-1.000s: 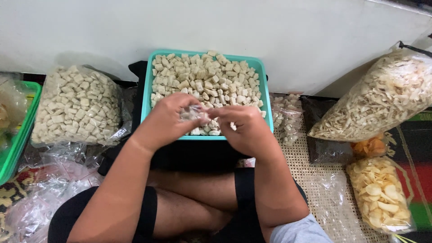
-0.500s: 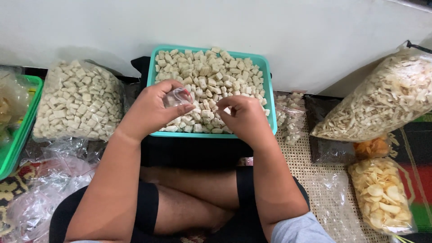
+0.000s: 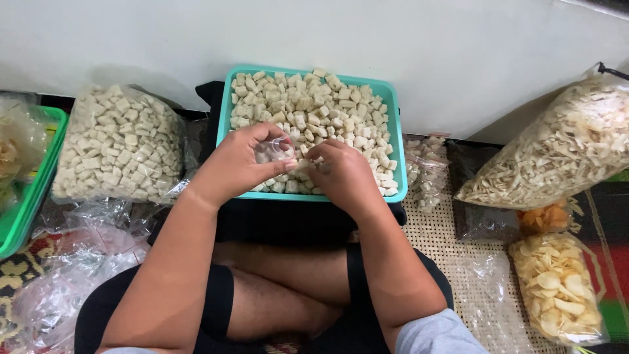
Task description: Manually filling small plastic bags with bite-sized white snack cubes from a large tray.
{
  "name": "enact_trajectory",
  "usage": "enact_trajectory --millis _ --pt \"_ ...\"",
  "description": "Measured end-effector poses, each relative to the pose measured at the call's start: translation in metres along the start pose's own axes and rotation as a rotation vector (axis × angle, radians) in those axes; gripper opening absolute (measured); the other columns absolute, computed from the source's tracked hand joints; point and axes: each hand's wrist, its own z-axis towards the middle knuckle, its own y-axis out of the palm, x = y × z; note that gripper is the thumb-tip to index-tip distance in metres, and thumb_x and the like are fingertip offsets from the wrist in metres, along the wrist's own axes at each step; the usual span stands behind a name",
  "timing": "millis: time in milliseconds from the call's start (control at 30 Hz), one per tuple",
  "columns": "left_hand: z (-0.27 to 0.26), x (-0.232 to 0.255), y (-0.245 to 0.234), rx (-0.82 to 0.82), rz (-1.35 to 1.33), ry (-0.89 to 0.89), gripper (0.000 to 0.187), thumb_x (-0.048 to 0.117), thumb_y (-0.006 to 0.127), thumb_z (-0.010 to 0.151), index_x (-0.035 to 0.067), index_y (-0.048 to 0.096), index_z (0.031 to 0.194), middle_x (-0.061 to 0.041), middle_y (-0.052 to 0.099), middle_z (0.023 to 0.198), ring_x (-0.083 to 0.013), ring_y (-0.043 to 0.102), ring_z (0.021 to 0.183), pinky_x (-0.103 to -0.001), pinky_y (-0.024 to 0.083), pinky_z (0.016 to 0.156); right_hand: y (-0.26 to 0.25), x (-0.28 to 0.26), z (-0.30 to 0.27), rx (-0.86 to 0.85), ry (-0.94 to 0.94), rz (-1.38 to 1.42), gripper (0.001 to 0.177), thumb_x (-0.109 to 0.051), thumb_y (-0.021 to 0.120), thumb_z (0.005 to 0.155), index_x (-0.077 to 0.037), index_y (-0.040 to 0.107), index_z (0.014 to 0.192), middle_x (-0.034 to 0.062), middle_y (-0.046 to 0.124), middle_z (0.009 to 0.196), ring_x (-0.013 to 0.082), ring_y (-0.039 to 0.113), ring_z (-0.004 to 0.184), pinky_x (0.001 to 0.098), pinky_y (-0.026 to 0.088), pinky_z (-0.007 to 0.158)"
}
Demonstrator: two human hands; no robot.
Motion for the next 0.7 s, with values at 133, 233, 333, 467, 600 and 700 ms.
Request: enact_trajectory --millis 133,233,333,467,600,700 --pt "-0.002 0.001 0.001 -0.016 0.066 0.093 0.034 0.017 0.087 0.076 0.007 0.074 0.106 -0.012 0.077 0.096 -0.0240 0.074 0.095 -0.038 0.057 0.086 -0.008 0.003 -0.001 0.033 0.053 0.231 0.028 -0.013 0.076 0.079 -0.020 0.076 0.106 -0.0016 0.076 0.090 0.0169 0.067 0.071 0.0334 0.055 0.066" --pt "-0.001 -0.001 0.005 -0.015 0.110 0.168 0.037 0.016 0.089 0.074 0.008 0.074 0.107 -0.013 0.076 0.098 -0.0280 0.074 0.100 -0.039 0.056 0.090 -0.015 0.001 -0.005 0.123 0.025 0.390 0.030 -0.004 0.075 0.076 -0.016 0.079 0.103 0.0023 0.076 0.081 0.0114 0.060 0.064 0.0257 0.050 0.059" --pt "-0.001 -0.002 0.008 -0.018 0.143 0.208 0.038 0.016 0.088 0.076 0.006 0.072 0.109 -0.014 0.076 0.101 -0.0330 0.072 0.104 -0.043 0.055 0.094 -0.018 0.000 -0.008 0.209 -0.019 0.516 0.029 0.000 0.079 0.074 -0.013 0.078 0.099 0.0020 0.075 0.076 0.0085 0.057 0.059 0.0225 0.048 0.056" --pt "0.001 -0.005 0.014 -0.041 0.183 0.249 0.041 0.020 0.089 0.076 0.005 0.072 0.110 -0.017 0.075 0.104 -0.0366 0.071 0.105 -0.046 0.054 0.094 -0.024 -0.007 -0.012 0.226 -0.114 0.545 0.027 0.002 0.081 0.074 -0.012 0.079 0.097 0.0011 0.073 0.075 0.0096 0.055 0.060 0.0218 0.047 0.054" --pt "0.001 -0.008 0.022 -0.069 0.161 0.267 0.038 0.026 0.088 0.078 0.010 0.073 0.110 -0.012 0.076 0.104 -0.0303 0.073 0.104 -0.041 0.056 0.093 -0.028 -0.013 -0.014 0.165 -0.280 0.332 0.021 -0.005 0.080 0.080 -0.013 0.080 0.100 0.0064 0.068 0.079 0.0181 0.053 0.064 0.0310 0.048 0.058" --pt "0.003 -0.010 0.024 -0.063 0.156 0.281 0.042 0.026 0.089 0.077 0.008 0.072 0.110 -0.014 0.075 0.101 -0.0320 0.073 0.103 -0.043 0.056 0.091 -0.027 -0.014 -0.014 0.093 -0.290 0.280 0.017 -0.005 0.070 0.091 -0.014 0.079 0.101 0.0061 0.062 0.085 0.0214 0.052 0.065 0.0350 0.049 0.061"
